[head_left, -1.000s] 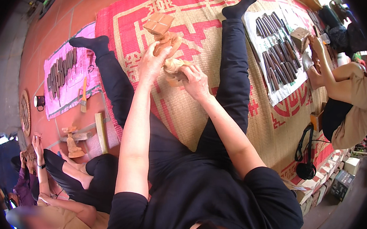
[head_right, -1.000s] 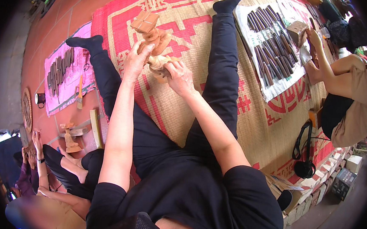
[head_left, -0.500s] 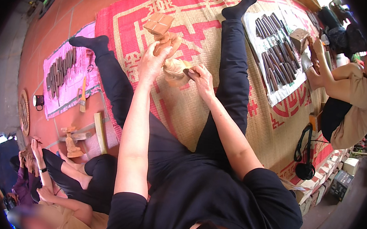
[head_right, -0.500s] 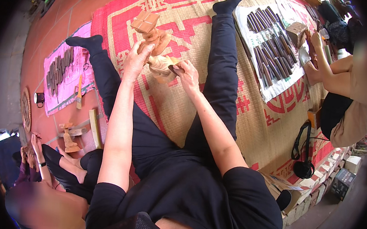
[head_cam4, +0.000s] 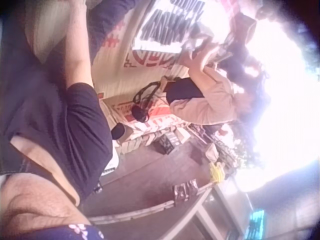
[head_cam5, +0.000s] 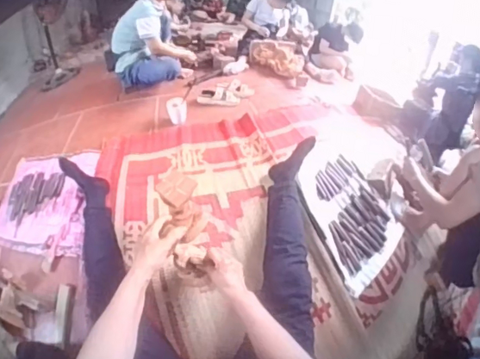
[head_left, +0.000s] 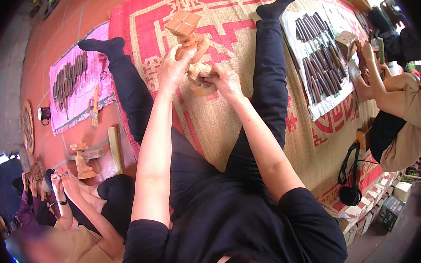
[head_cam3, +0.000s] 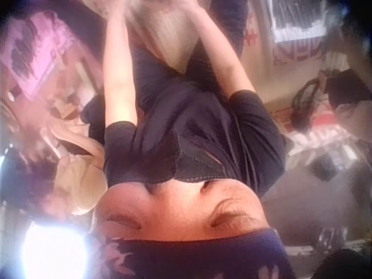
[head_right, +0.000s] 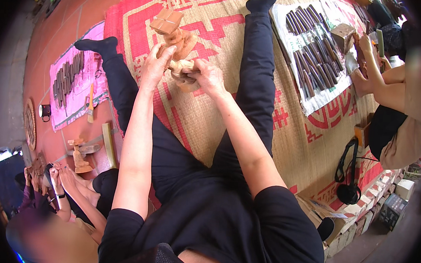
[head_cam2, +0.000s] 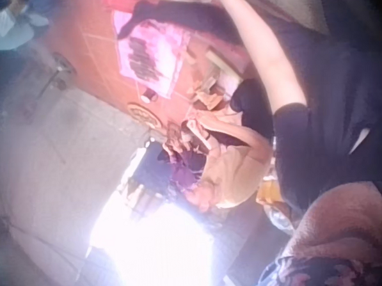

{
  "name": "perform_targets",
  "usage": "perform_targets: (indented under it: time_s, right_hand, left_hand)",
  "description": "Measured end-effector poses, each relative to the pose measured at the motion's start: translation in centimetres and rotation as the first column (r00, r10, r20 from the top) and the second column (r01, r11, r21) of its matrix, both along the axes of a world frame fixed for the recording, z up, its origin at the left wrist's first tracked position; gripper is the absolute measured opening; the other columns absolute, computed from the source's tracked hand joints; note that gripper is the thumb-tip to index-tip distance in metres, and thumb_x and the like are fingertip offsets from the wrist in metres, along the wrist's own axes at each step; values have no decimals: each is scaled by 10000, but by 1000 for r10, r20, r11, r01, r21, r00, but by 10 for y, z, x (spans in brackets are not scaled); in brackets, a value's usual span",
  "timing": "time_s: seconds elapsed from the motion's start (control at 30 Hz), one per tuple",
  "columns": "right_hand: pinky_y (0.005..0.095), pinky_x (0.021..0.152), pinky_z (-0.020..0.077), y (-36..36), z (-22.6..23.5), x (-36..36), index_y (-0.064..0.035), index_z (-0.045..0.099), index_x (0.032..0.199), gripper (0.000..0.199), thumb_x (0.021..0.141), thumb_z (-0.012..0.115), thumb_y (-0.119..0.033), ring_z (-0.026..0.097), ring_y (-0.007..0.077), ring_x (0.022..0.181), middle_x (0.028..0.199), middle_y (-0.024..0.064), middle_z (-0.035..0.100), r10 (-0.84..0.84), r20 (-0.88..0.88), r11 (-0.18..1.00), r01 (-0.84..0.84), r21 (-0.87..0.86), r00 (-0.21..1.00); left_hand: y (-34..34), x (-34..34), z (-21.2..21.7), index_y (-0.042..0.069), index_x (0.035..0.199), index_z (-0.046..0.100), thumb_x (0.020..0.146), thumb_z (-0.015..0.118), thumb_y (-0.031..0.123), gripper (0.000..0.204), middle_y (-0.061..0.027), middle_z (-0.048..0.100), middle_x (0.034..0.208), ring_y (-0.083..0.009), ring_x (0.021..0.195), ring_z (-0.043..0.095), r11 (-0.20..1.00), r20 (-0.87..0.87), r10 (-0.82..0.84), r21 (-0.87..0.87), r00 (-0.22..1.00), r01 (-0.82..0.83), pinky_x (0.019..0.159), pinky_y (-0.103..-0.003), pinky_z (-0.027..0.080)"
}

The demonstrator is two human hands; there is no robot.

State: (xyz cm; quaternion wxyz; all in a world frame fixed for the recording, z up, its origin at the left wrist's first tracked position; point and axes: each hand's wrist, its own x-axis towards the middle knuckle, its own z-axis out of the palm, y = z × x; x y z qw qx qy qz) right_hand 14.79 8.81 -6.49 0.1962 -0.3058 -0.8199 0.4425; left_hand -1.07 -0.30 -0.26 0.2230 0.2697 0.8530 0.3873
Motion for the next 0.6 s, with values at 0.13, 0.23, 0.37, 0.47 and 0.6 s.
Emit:
perform_targets:
  time_s: [0.13, 0.23, 0.37, 0.47, 0.6]
  right_hand:
    - [390, 692, 480, 20, -5, 10, -74, 581, 767, 284, 815, 750, -297, 632, 270, 780, 789, 81, 602, -67, 40, 994, 64, 85, 997]
    - [392, 687, 489, 6, 21, -6, -81, 599, 787, 255, 820, 748, -285, 640, 263, 802, 797, 71, 603, -10, -164, 999, 18, 46, 986]
    - [391, 670, 495, -5, 21, -8, -75, 603, 814, 259, 830, 750, -287, 651, 252, 797, 812, 71, 611, 27, -47, 998, -30, -59, 999]
    - [401, 681, 495, 18, -13, 14, -85, 604, 806, 269, 820, 750, -312, 653, 267, 782, 802, 71, 623, -22, 41, 999, 21, 25, 999]
    - [414, 691, 493, 17, 5, 6, -79, 587, 781, 312, 804, 761, -337, 643, 283, 796, 795, 73, 626, -54, -38, 985, 60, 162, 998]
  left_hand:
    - [-3, 1, 3, 93, 1379, 530, 783, 609, 678, 840, -198, 593, 1329, -328, 1249, 557, 1000, 58, 19, -4, 998, -19, 1030, -413, 417]
    - [-3, 3, 6, 97, 1378, 529, 785, 605, 683, 838, -198, 593, 1328, -334, 1243, 560, 1000, -8, -1, 3, 1000, 1, 1026, -421, 419]
    - [1, 3, 0, 109, 1373, 532, 791, 601, 689, 825, -195, 594, 1327, -336, 1237, 562, 999, -73, -21, -50, 997, 17, 1021, -423, 423]
    - [0, 0, -4, 118, 1371, 534, 789, 602, 694, 822, -189, 599, 1319, -333, 1229, 568, 999, -32, -8, -53, 999, 6, 1014, -424, 430]
    - [-1, 2, -2, 122, 1372, 532, 788, 602, 694, 820, -184, 611, 1302, -332, 1219, 576, 1000, -77, -7, -10, 997, 6, 1005, -426, 438]
